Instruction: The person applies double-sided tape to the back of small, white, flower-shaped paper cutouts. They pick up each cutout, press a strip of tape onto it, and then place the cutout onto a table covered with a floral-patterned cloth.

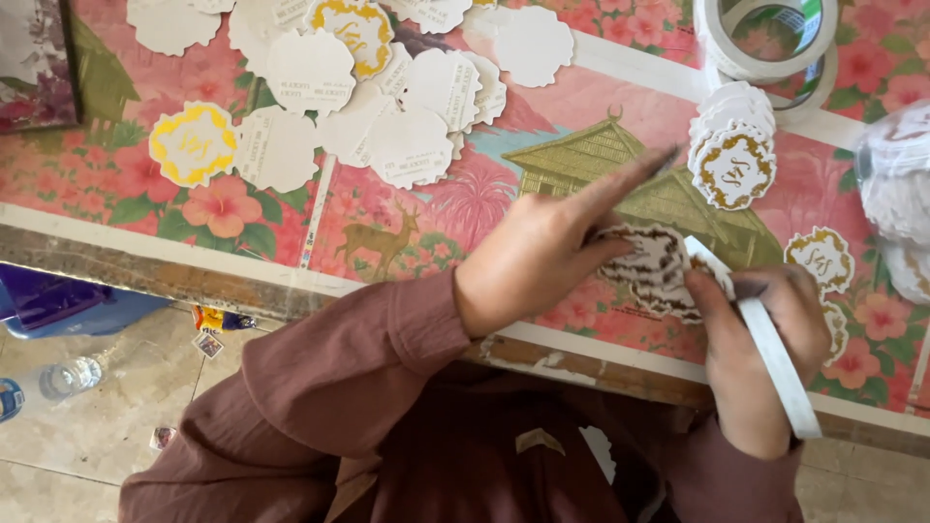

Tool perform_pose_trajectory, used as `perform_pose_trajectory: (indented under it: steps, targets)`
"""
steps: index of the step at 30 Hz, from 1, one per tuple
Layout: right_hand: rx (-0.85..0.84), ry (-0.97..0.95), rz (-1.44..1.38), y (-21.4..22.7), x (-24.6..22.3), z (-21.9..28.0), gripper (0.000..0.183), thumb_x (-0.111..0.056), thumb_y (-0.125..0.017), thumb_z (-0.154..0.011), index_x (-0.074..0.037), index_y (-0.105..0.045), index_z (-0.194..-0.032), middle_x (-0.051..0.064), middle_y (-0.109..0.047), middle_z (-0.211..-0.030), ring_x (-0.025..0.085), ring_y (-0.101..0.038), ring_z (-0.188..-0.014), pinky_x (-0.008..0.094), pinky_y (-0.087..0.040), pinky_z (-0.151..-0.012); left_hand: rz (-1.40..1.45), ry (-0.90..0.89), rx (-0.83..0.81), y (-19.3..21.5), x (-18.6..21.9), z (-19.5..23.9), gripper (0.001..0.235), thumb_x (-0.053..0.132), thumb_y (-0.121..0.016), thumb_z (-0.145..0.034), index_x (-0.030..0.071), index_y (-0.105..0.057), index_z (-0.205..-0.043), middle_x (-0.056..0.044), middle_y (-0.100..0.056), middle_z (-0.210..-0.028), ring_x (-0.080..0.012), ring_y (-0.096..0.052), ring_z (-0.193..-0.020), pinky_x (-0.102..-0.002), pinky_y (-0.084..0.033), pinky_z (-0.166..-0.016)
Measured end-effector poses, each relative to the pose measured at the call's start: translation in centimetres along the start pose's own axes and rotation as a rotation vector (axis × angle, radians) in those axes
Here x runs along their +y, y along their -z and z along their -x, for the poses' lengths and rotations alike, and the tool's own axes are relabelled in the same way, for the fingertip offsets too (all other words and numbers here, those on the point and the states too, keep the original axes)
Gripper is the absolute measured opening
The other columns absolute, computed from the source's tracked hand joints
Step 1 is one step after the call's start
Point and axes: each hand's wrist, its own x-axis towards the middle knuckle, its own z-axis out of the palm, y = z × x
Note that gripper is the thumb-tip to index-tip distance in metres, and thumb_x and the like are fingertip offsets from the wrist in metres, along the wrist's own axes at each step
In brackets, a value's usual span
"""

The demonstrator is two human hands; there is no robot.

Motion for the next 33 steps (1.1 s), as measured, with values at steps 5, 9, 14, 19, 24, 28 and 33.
perform_pose_trajectory:
  steps: [5, 9, 14, 19, 24, 28, 33]
  targets:
    - [0.06, 0.12, 0.148, 0.0, -0.2, -1.4, 0.023, -0.006, -0.083, -0.095, 0.011, -0.069, -0.1, 0.023, -0.059, -0.096, 0.034, -0.059, -0.093, 0.044, -0.048, -0.083, -0.129, -0.039, 0.021, 1.0, 0.3, 0.3, 0.081, 0.01, -0.066, -0.098, 0.033, -0.009, -0.151, 0.007, -0.069, -0.121, -0.0096, -0.074, -0.087, -0.027, -0.061, -0.06]
    - [0.059, 0.189, 0.373, 0.3, 0.2, -1.7, 0.034, -0.014, -0.086, -0.094, 0.01, -0.073, -0.114, 0.02, -0.057, -0.103, 0.035, -0.056, -0.1, 0.045, -0.047, -0.089, -0.125, -0.037, -0.006, 0.9, -0.2, -0.5, 0.086, -0.003, -0.056, -0.096, 0.028, 0.003, -0.151, -0.004, -0.068, -0.131, -0.012, -0.076, -0.078, -0.025, -0.052, -0.042]
    - [0.095, 0.231, 0.263, -0.4, -2.2, -1.4, 0.016, 0.004, -0.073, -0.1, 0.012, -0.071, -0.113, 0.024, -0.057, -0.109, 0.038, -0.057, -0.104, 0.047, -0.05, -0.091, -0.06, 0.004, -0.06, 0.3, -1.9, -2.3, 0.094, -0.01, -0.055, -0.085, 0.021, 0.007, -0.15, -0.015, -0.027, -0.162, -0.0182, -0.066, -0.062, -0.031, -0.058, -0.051]
    - [-0.093, 0.252, 0.278, -1.7, -4.1, -2.8, 0.019, -0.005, -0.072, -0.093, 0.0, -0.072, -0.112, 0.016, -0.052, -0.101, 0.037, -0.051, -0.1, 0.047, -0.042, -0.094, -0.111, -0.046, -0.074, 0.4, -2.2, -2.5, 0.096, -0.014, -0.051, -0.08, 0.016, 0.007, -0.151, -0.014, -0.018, -0.165, -0.0084, -0.053, -0.05, -0.022, -0.049, -0.044]
    - [-0.111, 0.202, 0.265, -1.6, -3.7, -2.9, 0.015, -0.008, -0.072, -0.094, -0.002, -0.071, -0.108, 0.016, -0.057, -0.102, 0.036, -0.054, -0.101, 0.046, -0.043, -0.095, -0.396, -0.103, 0.151, 2.7, 0.9, 0.3, 0.079, -0.007, -0.058, -0.099, 0.022, -0.013, -0.157, 0.004, -0.055, -0.081, -0.0124, -0.043, -0.068, -0.033, -0.049, -0.065]
    - [0.028, 0.141, 0.047, 0.1, -2.4, -1.1, 0.017, 0.006, -0.076, -0.093, 0.009, -0.069, -0.109, 0.023, -0.063, -0.104, 0.03, -0.061, -0.096, 0.038, -0.051, -0.09, -0.663, -0.465, 0.051, 4.0, 3.3, 4.4, 0.064, 0.003, -0.073, -0.114, 0.015, -0.025, -0.154, 0.007, -0.061, -0.085, -0.0126, -0.053, -0.077, -0.033, -0.047, -0.075]
    - [-0.253, -0.265, -0.176, 3.3, -3.6, 1.0, 0.04, 0.001, -0.055, -0.095, 0.019, -0.05, -0.13, 0.029, -0.063, -0.099, 0.031, -0.065, -0.078, 0.031, -0.056, -0.065, -0.662, -0.348, -0.1, 5.3, 4.1, 7.1, 0.045, 0.01, -0.046, -0.112, 0.017, -0.027, -0.151, -0.001, -0.065, -0.108, -0.0222, -0.059, -0.108, -0.037, -0.044, -0.088]
